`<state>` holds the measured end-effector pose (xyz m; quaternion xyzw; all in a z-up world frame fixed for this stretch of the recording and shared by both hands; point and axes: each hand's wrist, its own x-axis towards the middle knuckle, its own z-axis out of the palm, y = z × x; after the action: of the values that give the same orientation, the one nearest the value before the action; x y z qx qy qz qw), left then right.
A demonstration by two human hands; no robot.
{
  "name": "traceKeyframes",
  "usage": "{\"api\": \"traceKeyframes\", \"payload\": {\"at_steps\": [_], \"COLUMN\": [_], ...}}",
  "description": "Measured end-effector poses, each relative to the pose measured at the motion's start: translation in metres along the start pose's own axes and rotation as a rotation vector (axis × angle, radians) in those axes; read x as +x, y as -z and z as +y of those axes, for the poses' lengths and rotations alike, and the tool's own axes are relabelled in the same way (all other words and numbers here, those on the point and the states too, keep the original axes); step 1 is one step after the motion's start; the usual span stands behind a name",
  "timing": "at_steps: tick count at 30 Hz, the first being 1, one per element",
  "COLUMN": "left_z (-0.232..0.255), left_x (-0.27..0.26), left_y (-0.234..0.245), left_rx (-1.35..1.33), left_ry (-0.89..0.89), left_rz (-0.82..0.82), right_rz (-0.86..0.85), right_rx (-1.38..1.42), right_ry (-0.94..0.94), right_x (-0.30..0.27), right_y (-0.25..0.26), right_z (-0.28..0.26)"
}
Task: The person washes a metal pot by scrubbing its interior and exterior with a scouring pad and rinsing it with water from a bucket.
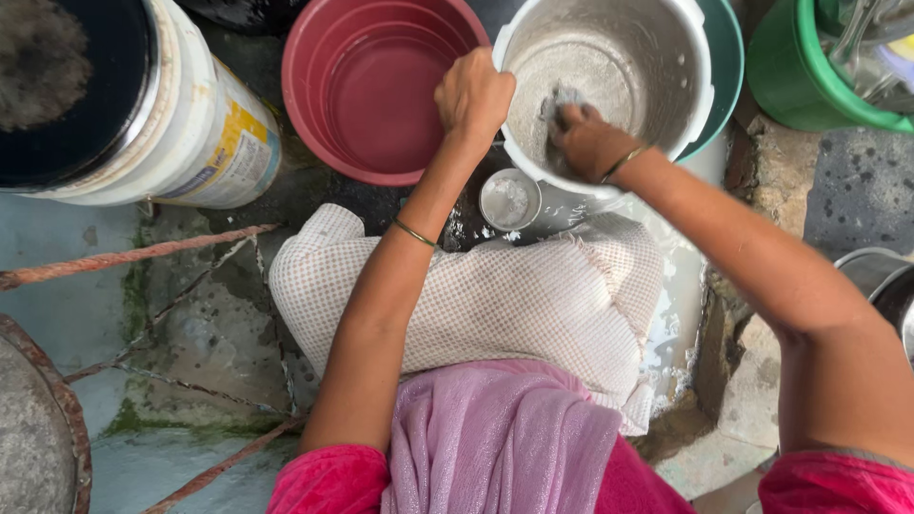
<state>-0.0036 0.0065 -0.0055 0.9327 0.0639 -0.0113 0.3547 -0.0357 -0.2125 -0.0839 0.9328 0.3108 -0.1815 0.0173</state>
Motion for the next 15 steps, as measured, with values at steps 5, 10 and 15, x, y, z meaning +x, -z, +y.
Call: {"api": "traceKeyframes", "payload": {"at_steps": [5,10,15], "left_z": [-0.003,-0.007,-0.015], "left_x": [-0.003,0.010,0.011], "left_y": [0.001,-0.013,-0.013], "left_rx": [-0.065,0.049,0.008], "left_ry": [-0.024,-0.033,-0.064], "left_rz": [-0.015,0.012,0.035], "right_rz": [-0.063,0.122,-0.230], "right_rx": [0.017,0.096,0.189], "right_ry": [-0.186,-0.096,0.023], "right_x": [0.018,0.046,-0.007], "right_y": [0.015,0.004,0.029], "right_z": [0.048,0.010,-0.011]}}
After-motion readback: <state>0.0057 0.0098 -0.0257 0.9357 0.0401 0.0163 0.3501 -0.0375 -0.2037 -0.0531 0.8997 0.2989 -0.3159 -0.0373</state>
